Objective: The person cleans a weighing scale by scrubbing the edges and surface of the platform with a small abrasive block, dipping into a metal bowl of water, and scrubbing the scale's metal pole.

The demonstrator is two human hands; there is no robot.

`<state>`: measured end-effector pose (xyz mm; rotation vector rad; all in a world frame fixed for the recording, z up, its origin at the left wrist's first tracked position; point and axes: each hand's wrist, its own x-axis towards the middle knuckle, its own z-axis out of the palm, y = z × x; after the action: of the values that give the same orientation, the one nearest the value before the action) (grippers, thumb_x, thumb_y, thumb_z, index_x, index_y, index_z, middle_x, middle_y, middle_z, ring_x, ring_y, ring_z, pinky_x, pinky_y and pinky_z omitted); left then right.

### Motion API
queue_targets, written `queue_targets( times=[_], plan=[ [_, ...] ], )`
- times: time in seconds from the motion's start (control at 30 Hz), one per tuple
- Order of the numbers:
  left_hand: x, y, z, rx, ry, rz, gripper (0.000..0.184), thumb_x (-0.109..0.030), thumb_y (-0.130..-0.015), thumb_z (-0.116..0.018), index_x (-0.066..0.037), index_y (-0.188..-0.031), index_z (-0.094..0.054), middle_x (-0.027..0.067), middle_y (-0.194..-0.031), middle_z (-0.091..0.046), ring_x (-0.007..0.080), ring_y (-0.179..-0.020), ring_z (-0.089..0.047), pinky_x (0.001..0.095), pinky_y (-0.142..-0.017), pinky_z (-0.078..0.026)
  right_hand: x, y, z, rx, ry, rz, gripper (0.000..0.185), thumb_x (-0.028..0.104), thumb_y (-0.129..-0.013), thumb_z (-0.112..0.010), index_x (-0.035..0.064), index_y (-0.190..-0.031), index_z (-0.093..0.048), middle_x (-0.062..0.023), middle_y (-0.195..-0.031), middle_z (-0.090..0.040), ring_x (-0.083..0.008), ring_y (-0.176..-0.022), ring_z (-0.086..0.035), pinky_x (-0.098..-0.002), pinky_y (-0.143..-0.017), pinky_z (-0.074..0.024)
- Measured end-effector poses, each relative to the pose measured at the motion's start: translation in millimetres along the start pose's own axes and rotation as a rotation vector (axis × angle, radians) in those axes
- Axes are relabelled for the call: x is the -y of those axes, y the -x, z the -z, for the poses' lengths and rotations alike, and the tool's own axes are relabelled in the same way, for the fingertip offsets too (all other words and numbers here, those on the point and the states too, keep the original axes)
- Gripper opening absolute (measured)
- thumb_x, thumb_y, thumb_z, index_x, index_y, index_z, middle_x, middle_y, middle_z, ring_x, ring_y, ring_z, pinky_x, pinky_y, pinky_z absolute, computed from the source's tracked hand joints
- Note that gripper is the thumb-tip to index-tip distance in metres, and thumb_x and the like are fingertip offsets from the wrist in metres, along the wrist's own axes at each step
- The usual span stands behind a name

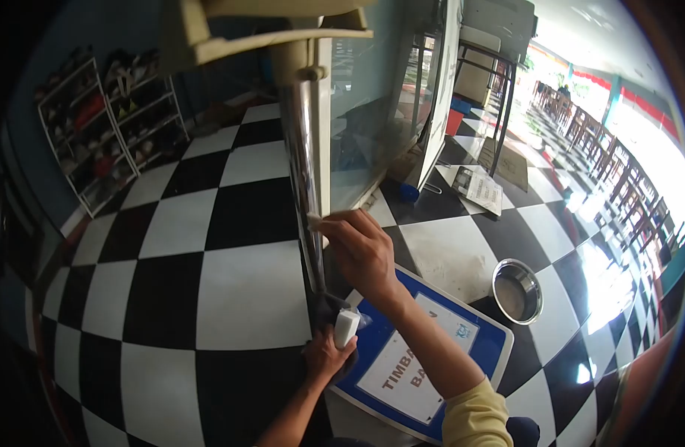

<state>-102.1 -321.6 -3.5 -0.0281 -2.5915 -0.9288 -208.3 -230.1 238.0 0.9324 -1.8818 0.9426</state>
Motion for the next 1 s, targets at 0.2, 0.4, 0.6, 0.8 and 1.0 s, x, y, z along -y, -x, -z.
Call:
queue_targets(
  times=[0.2,0.4,0.6,0.8,1.0],
  plan=[
    [4,0,-3,0.0,0.053,0.019,0.053,-0.055,-0.078,-0.068,-0.006,-0.089,-0.053,0.0191,-0.074,-0.058,0.0389,-0.061,-0.062,0.0478,-0.053,-0.051,-18,-83,-13,-0.207,0.036,0.181,0.024,-0.006,-0.075,-0.07,0.0059,-0.096,-0.071,-0.0067,-0.091,-0.066,-0.0221,-0.08,-0.065,-0.031,-0.066,-0.0517],
    [4,-1,-5,0.063,-0.027,0.071,0.056,-0.061,-0.076,-0.066,-0.008,-0.088,-0.053,0.0184,-0.072,-0.057,0.0395,-0.061,-0.062,0.0483,-0.052,-0.051,-31,-79,-43,-0.292,0.083,0.229,0.029,-0.006,-0.071,-0.068,0.0021,-0.099,-0.069,-0.0084,-0.095,-0.062,-0.0217,-0.078,-0.062,-0.0307,-0.065,-0.0535],
    [11,-1,-10,0.068,-0.049,0.062,0.056,-0.063,-0.075,-0.066,-0.01,-0.084,-0.053,0.0179,-0.068,-0.057,0.0395,-0.059,-0.062,0.0498,-0.049,-0.05,-30,-92,-40,-0.359,0.064,0.174,0.027,-0.007,-0.069,-0.07,0.0034,-0.094,-0.071,-0.0092,-0.089,-0.064,-0.0193,-0.072,-0.062,-0.0282,-0.059,-0.0495],
    [9,0,-14,0.139,-0.102,0.124,0.058,-0.064,-0.074,-0.065,-0.009,-0.088,-0.052,0.0186,-0.072,-0.057,0.0402,-0.062,-0.061,0.0503,-0.051,-0.05,-36,-74,-42,-0.376,0.002,0.008,0.025,-0.01,-0.067,-0.07,0.0025,-0.088,-0.071,-0.0092,-0.087,-0.065,-0.0209,-0.072,-0.063,-0.0284,-0.06,-0.05],
    [14,-1,-17,0.207,-0.113,0.153,0.068,-0.074,-0.069,-0.063,-0.011,-0.094,-0.052,0.0189,-0.08,-0.059,0.0408,-0.065,-0.062,0.0513,-0.053,-0.051,-39,-98,-48,-0.491,-0.056,0.047,0.026,-0.008,-0.066,-0.072,0.0028,-0.09,-0.071,-0.0083,-0.086,-0.065,-0.0194,-0.07,-0.062,-0.0276,-0.058,-0.0491]
  ],
)
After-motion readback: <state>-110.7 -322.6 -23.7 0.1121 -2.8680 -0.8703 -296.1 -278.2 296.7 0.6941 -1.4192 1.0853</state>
